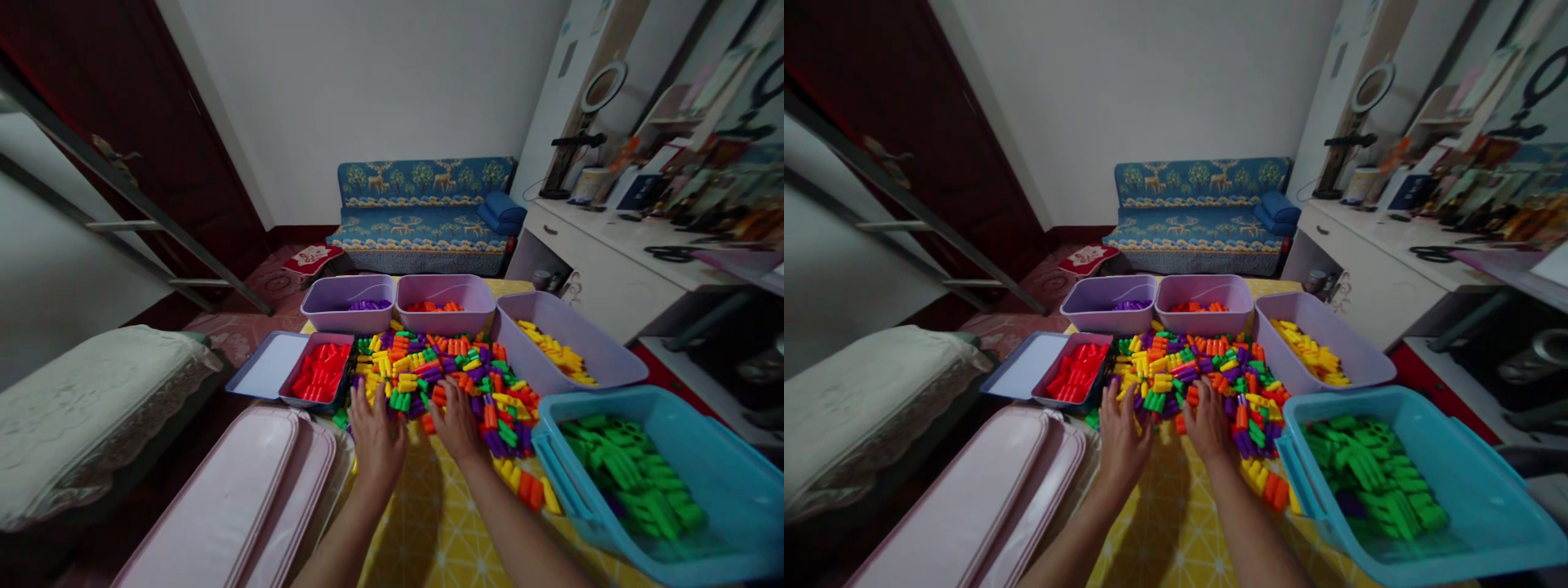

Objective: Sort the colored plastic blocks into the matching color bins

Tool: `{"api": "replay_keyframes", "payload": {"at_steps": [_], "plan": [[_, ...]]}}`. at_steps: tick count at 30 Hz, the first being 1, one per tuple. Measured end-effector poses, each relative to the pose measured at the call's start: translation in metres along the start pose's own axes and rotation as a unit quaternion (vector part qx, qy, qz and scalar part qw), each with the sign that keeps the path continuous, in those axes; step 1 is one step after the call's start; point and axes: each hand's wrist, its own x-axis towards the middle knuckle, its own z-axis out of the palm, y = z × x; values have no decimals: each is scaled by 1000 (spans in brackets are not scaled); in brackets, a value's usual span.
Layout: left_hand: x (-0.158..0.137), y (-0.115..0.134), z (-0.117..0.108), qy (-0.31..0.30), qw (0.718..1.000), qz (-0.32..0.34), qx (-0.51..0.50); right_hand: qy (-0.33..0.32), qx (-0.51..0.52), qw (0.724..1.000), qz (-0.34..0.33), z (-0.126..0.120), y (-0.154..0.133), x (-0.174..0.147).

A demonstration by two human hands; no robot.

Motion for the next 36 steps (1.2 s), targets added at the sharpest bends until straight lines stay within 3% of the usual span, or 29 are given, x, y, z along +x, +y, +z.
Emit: {"api": "replay_keyframes", "payload": {"at_steps": [5,14,20,24,27,31,36], "plan": [[-38,-13,-3,-14,999,-40,16,-9,-2,1000,2,-4,-4,2],[-24,-18,-16,-47,990,-123,54,-29,8,999,11,-7,-5,4],[-32,-19,-18,-55,994,-60,75,-27,7,1000,12,-7,-5,4],[-38,-10,-10,-60,997,14,-48,-24,-2,1000,8,-6,-4,3],[-38,-8,-7,-50,990,34,-125,-25,-5,1000,7,-5,-3,2],[-25,-19,-13,1,995,-51,-89,-26,-2,1000,11,-5,-3,2],[1,-25,-24,-80,988,-129,-1,-19,5,1000,9,-6,-4,2]]}}
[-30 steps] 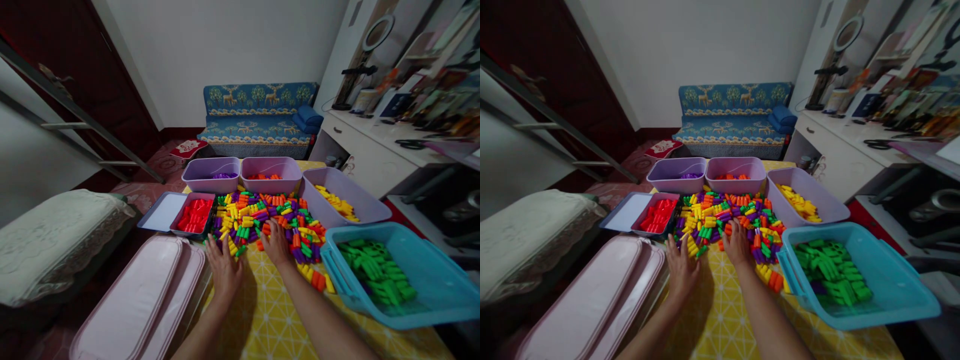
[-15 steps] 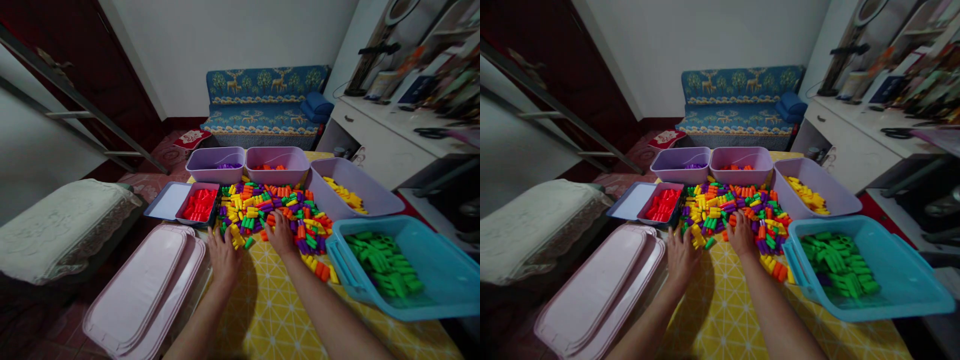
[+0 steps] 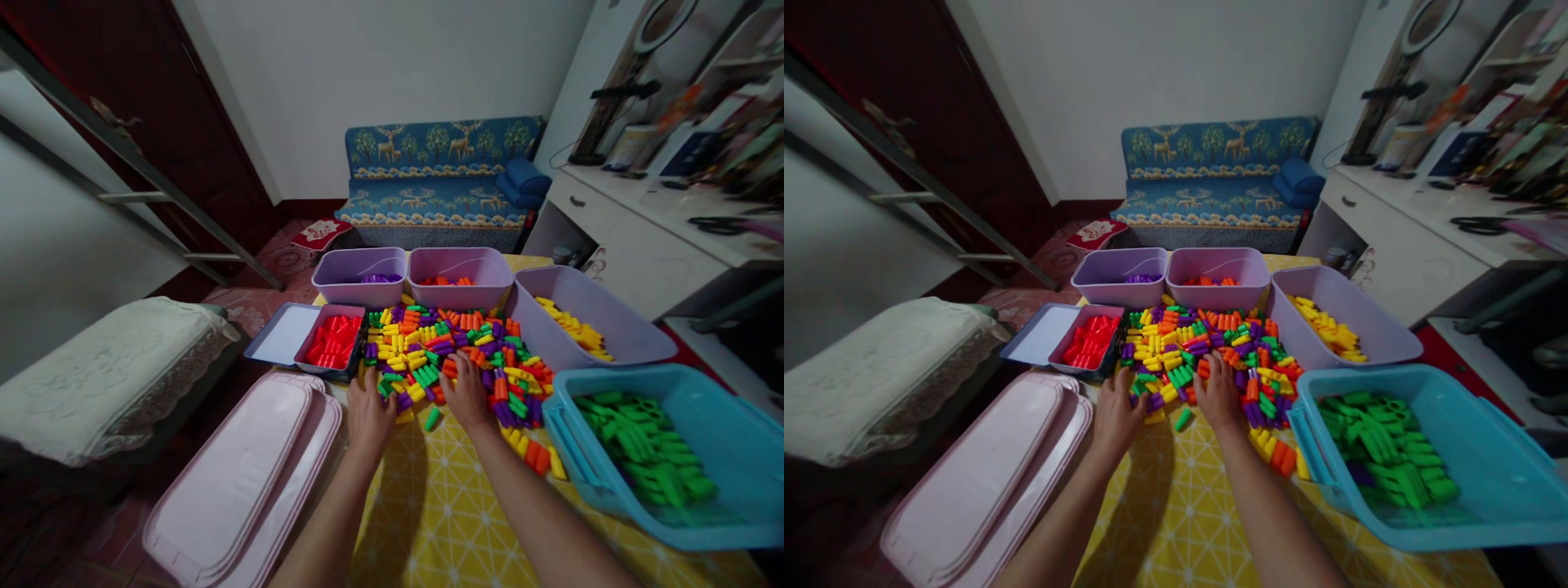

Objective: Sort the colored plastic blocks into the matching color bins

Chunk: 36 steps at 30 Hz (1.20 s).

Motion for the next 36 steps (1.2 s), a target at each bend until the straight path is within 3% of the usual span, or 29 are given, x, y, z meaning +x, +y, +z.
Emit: {"api": "replay_keyframes", "payload": {"at_steps": [3,6,8,10,12,17,23,30,36], "plan": [[12,6,0,-42,997,-36,-58,-2,3,1000,1,0,0,0],[11,8,6,-96,965,-29,-241,1,7,1000,-4,0,1,0],[1,5,12,-60,955,-3,-291,6,10,1000,-5,0,1,-1],[-16,0,17,19,968,29,-247,4,12,1000,-3,0,1,-1],[-38,-5,23,55,981,63,-176,-3,11,1000,0,0,0,0],[-76,-1,37,38,989,122,-77,-7,12,1000,5,-2,-1,0],[-70,17,38,32,990,121,-66,-12,13,1000,1,-2,-1,0],[-89,2,23,18,987,152,-43,-7,12,1000,4,-2,-1,0],[-95,9,38,10,994,108,-27,-5,13,1000,3,-3,-2,0]]}}
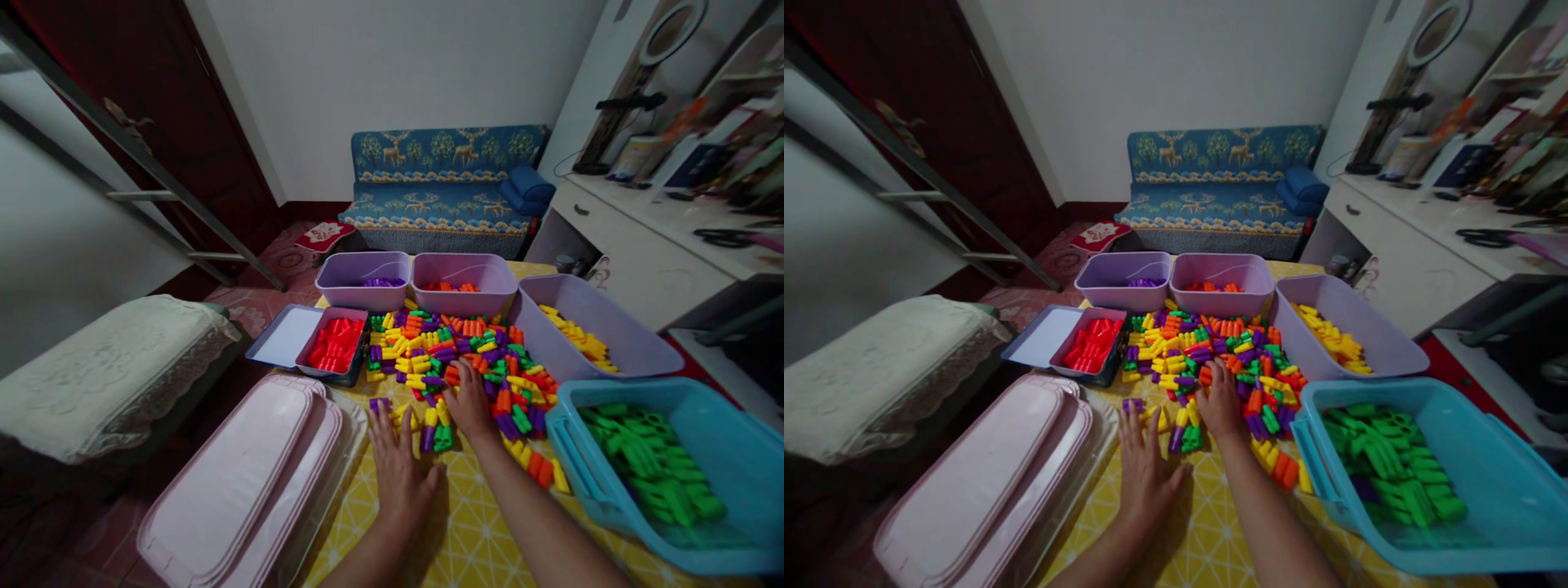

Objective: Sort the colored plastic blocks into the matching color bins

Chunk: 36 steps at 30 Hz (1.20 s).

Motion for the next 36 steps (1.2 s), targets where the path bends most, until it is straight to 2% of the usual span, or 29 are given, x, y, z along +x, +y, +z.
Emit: {"api": "replay_keyframes", "payload": {"at_steps": [5,11,14,16,21,30,36], "plan": [[22,2,17,21,999,-17,-23,-7,3,1000,0,0,0,0],[97,1,30,10,985,34,-166,20,9,1000,1,5,5,0],[132,-3,33,54,986,42,-150,24,9,1000,1,6,7,0],[144,-8,34,74,990,37,-116,22,10,1000,4,5,7,0],[144,-16,39,71,995,60,-42,3,23,1000,12,-2,0,1],[143,-13,41,73,995,69,-24,17,2,1000,-5,-4,-5,2],[143,-15,43,75,994,76,-13,5,-76,995,64,0,-27,15]]}}
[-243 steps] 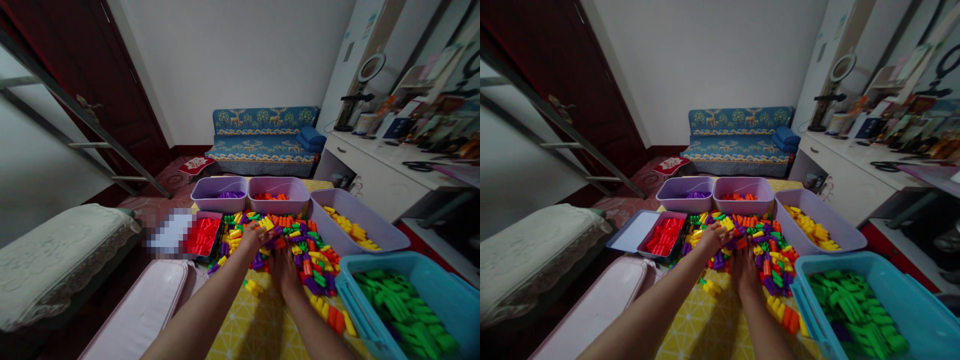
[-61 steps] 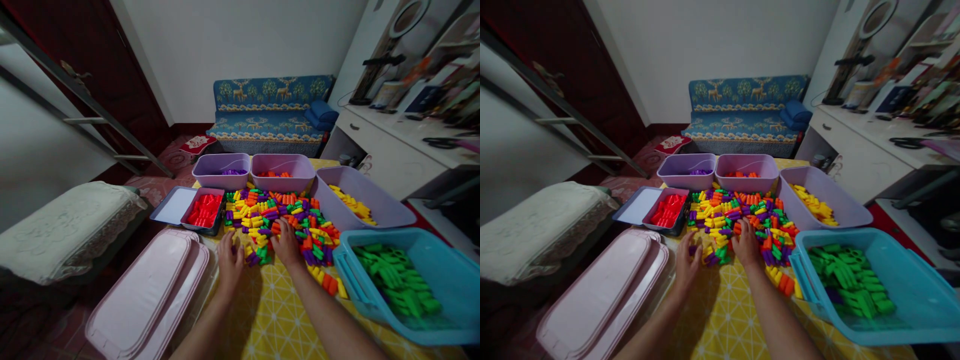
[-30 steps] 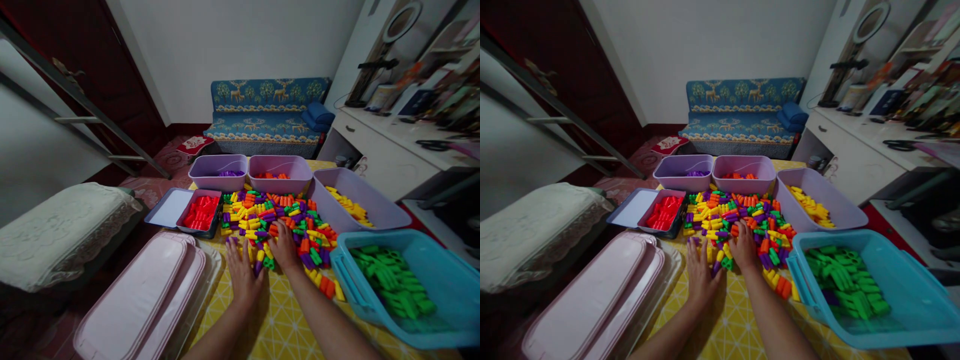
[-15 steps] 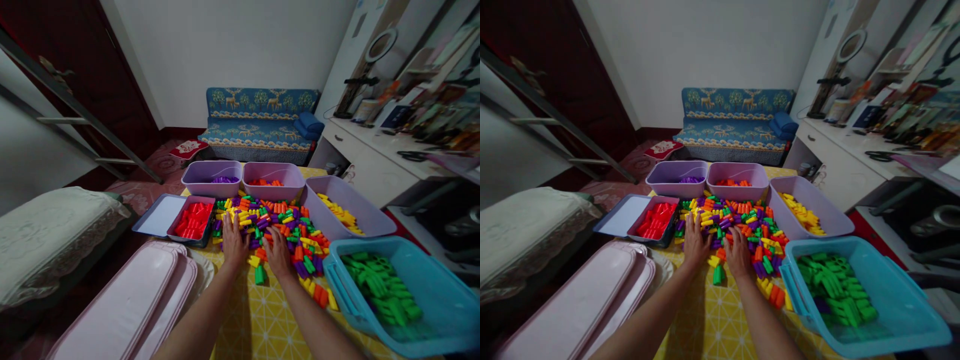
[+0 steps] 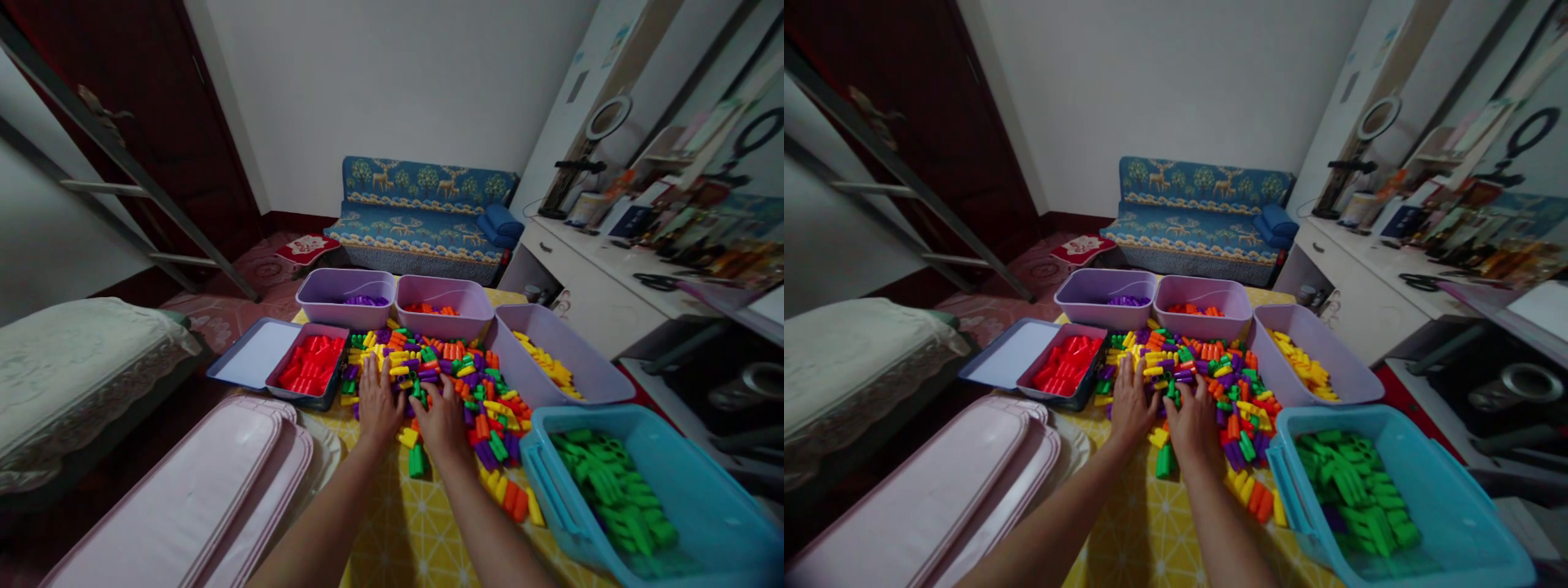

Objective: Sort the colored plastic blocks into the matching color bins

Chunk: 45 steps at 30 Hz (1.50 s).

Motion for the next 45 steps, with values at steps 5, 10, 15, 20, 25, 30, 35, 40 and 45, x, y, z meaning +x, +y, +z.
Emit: {"api": "replay_keyframes", "payload": {"at_steps": [5,10,15,20,25,30,35,40,45], "plan": [[0,-2,1,3,1000,8,9,86,92,990,61,-10,-13,0],[0,-2,2,6,1000,15,23,119,344,905,219,-45,-17,-4],[0,-2,2,9,999,17,26,372,544,695,287,-109,-5,5],[1,-3,3,10,999,20,28,377,576,652,317,-135,13,13],[1,-3,3,9,999,24,30,305,557,697,334,-111,7,10],[0,-2,2,9,999,23,32,172,239,930,218,-72,28,2],[0,-4,3,11,999,24,31,177,-5,966,191,-47,59,-2],[1,-4,5,18,999,25,13,144,-14,963,227,-30,39,7],[2,-5,6,26,999,20,0,92,189,959,188,-12,1,19]]}}
